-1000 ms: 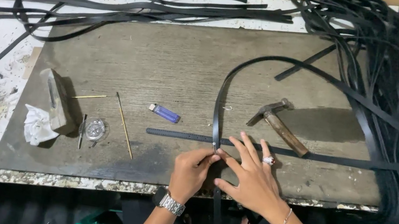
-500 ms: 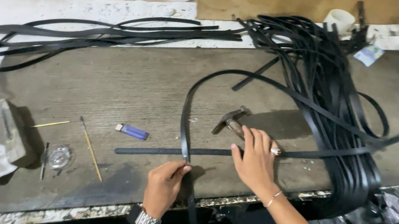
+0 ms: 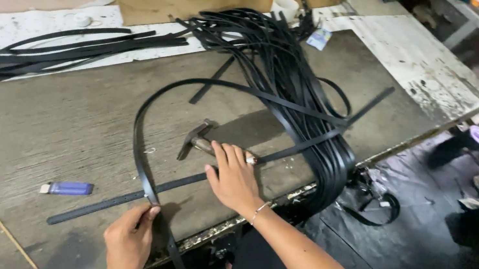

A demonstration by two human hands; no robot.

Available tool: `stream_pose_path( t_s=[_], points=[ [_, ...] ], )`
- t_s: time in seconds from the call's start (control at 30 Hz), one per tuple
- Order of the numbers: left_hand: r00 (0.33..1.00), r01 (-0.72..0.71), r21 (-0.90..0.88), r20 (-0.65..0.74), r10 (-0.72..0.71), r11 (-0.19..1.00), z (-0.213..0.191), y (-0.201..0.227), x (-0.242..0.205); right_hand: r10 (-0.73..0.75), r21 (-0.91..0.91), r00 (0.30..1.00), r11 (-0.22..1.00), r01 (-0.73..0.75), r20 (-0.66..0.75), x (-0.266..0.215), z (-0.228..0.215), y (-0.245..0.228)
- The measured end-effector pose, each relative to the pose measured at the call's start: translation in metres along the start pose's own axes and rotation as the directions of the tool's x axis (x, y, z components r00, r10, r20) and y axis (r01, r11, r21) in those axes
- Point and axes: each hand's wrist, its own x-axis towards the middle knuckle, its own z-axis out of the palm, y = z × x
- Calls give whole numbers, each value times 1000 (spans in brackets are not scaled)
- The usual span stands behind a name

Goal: Using a hammer and a punch tool to create holes in long leather straps on a workbench.

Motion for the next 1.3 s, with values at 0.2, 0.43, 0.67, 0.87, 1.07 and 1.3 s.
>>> stream_pose_path(
  t_s=[0.2,0.43,0.67,0.87,1.07,1.3],
  points=[
    [1000,4,6,-25,-3,1000,11,-15,-5,33,5,999,999,-33,24,2,-7,-7],
    [998,29,40,45,-31,999,3,5,2,53,38,994,998,-50,-93,0,7,4],
    [984,-129,-126,-135,112,984,7,-2,0,95,-20,995,995,-95,-10,14,10,11],
    [994,-100,-174,-67,90,980,-6,9,2,147,-48,989,988,-148,-11,27,-17,-7],
    [997,-71,-177,-42,65,982,-8,12,3,257,355,866,834,-423,428,15,-104,-63],
    [997,19,-206,-63,-32,978,-13,26,6,-154,427,983,899,97,100,-38,-114,-83]
  ],
)
